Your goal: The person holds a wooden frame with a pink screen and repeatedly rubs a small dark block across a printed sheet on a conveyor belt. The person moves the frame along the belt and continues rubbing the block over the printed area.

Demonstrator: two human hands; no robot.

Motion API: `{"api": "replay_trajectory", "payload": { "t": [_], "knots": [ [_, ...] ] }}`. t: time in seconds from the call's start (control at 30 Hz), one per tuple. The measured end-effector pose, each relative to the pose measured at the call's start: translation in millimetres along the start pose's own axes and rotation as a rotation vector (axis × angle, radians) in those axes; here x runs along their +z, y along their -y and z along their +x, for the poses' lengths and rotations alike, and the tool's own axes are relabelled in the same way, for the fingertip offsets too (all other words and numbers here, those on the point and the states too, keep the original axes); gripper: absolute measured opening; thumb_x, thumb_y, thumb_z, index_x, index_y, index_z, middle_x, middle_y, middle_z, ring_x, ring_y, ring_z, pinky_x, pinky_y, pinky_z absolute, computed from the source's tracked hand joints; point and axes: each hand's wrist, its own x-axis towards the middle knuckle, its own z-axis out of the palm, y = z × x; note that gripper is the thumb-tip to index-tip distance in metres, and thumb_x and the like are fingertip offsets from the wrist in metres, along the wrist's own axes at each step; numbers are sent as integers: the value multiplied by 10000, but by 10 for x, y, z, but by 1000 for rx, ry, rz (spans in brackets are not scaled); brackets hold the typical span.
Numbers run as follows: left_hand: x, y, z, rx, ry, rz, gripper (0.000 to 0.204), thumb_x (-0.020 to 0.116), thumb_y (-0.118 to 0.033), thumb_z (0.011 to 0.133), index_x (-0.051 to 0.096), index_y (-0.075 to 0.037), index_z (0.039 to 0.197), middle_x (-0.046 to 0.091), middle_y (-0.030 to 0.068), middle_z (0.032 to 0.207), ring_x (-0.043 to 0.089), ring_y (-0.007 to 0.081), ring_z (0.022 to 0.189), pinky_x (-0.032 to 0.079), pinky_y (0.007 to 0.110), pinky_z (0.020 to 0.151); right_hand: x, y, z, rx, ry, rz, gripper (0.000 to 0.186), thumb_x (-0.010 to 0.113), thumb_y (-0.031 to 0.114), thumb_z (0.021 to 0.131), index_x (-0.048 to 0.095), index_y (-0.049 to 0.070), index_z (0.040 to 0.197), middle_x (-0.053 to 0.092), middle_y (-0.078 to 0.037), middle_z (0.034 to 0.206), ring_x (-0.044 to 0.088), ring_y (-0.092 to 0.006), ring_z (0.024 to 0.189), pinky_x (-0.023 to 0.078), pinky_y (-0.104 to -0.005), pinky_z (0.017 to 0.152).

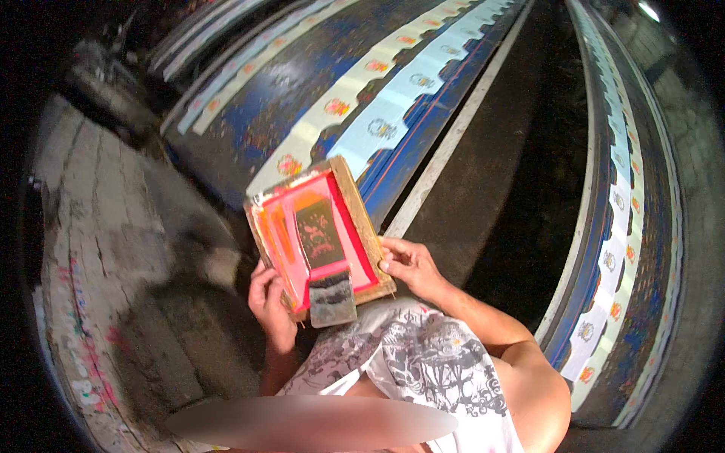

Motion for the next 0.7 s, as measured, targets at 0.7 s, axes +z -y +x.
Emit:
{"api": "replay_trajectory", "payload": {
  "t": [0.7],
  "knots": [
    [-636,470,79,-47,-288,299,574,766,102,912,717,-7,1473,587,217,1649,562,314,1549,440,450,1297,404,-521,1055,117,211,-243,540,670,-33,1129,588,56,1655,706,-30,1321,654,-106,1215,532,-286,1079]
  ]
}}
